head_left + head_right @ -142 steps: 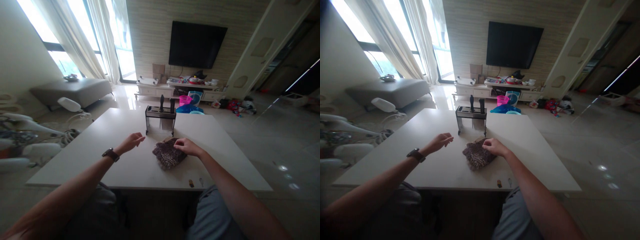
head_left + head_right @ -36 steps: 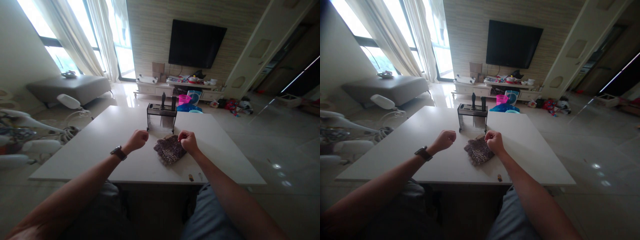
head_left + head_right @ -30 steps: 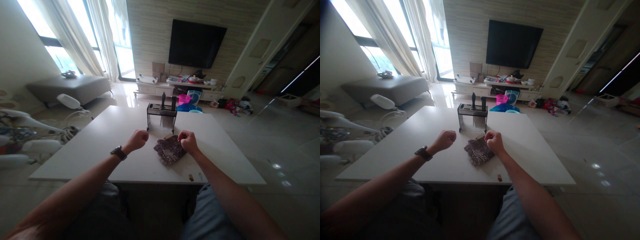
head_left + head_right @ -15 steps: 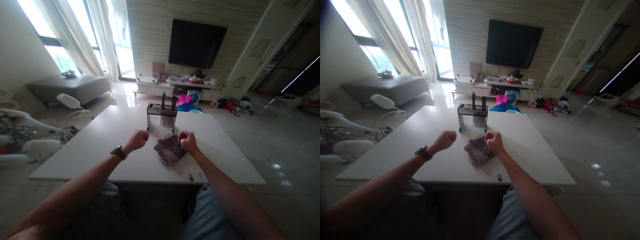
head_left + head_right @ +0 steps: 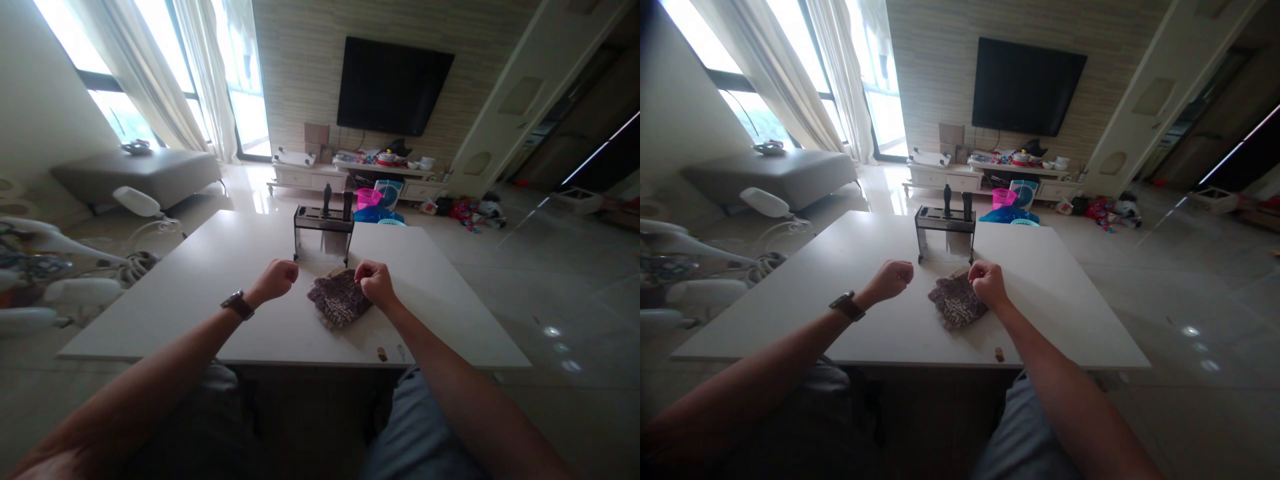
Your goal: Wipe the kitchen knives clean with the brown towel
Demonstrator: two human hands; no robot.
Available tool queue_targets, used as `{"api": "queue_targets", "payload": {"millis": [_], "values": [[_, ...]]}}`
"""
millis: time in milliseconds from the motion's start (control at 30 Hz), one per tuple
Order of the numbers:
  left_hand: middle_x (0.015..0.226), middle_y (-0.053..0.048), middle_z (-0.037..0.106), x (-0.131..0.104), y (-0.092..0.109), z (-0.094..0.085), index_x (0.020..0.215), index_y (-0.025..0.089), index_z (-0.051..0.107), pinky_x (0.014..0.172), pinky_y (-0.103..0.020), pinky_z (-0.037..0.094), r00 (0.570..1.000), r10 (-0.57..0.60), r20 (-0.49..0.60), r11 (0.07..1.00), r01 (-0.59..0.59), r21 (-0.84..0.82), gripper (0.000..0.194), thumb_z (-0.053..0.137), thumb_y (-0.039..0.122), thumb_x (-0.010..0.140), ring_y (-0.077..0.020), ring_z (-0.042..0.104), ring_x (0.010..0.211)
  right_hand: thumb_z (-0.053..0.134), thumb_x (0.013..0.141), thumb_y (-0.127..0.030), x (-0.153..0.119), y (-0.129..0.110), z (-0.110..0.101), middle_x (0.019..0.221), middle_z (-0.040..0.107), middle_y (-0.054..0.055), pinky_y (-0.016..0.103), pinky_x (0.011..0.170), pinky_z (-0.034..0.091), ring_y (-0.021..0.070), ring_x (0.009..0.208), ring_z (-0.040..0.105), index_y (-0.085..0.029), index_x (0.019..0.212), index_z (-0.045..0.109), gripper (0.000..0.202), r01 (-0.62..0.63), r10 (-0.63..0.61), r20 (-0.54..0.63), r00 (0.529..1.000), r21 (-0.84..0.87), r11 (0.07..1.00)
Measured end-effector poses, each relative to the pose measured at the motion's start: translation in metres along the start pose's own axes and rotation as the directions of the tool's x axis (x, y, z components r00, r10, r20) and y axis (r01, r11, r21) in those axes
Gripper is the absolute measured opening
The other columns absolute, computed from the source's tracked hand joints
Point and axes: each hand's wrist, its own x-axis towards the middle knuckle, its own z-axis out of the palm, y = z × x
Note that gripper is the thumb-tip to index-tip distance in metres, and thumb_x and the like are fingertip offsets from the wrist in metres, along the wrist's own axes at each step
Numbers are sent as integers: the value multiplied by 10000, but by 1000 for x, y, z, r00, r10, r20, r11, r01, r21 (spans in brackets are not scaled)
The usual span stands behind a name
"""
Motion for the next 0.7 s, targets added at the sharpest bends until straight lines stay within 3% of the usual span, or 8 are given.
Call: {"api": "queue_targets", "payload": {"millis": [333, 533, 700], "values": [[540, 31, 514, 0, 0, 2, 531, 175, 542, 543, -235, 322, 1000, -17, 20, 1000, 17, 7, 194, 431, 18, 512, -114, 448, 543, 460, 508, -146, 0, 2, 1, 565, 601, 6, 260, 530, 387, 160, 563, 542, -206, 578, 619, 184, 40, -40, 8, 999, -90, 995], [549, 22, 518, 1, 3, 9, 523, 177, 535, 547, -243, 319, 998, -2, 55, 1000, 1, 5, 204, 428, 4, 508, -119, 459, 547, 542, 678, -138, 5, 9, 1, 850, 611, 37, 298, 672, 525, 185, 755, 615, -212, 798, 617, 160, 173, -198, -87, 976, -233, 957], [552, 15, 526, -3, 12, 19, 532, 180, 540, 551, -256, 308, 993, 47, 110, 999, -46, -7, 223, 434, -16, 523, -125, 461, 557, 614, 726, -202, 32, 30, 1, 1020, 578, 78, 354, 712, 571, 208, 835, 626, -209, 916, 569, 195, 81, -134, -197, 971, -257, 963]]}}
